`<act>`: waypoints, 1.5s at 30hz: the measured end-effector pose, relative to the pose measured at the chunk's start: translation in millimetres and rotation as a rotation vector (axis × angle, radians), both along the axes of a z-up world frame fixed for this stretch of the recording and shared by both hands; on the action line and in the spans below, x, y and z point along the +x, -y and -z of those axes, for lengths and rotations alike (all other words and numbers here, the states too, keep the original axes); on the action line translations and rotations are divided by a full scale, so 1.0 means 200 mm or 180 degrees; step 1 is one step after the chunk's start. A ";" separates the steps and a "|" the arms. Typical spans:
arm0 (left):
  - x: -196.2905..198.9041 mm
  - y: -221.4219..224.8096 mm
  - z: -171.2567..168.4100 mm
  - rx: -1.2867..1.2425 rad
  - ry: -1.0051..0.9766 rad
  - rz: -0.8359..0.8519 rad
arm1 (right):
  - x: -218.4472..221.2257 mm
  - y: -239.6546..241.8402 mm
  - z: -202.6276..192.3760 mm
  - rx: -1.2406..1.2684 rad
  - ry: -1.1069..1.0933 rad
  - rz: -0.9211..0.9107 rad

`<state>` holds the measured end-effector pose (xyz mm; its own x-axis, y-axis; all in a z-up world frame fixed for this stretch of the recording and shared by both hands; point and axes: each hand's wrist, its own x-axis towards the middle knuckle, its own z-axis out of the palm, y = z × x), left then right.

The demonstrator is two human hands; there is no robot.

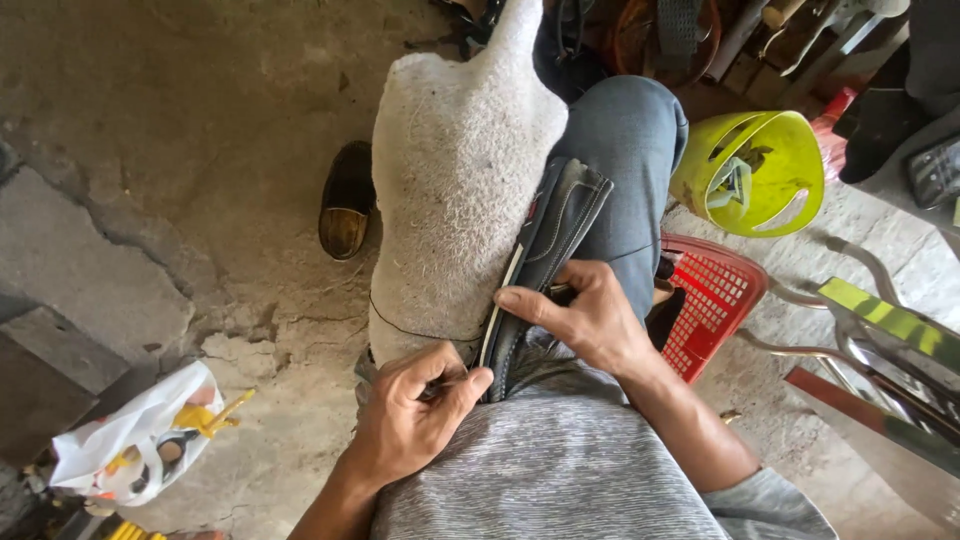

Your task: Hand-stitching the sole of a leather shoe using a stitching awl and thread in a repair shop.

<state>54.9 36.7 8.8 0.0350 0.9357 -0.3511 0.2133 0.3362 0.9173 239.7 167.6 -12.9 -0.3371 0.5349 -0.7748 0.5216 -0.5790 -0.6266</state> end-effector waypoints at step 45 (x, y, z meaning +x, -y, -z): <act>0.27 -0.24 -0.11 0.2670 -0.2044 0.0937 | 0.38 0.25 0.44 0.0143 -0.2949 0.1869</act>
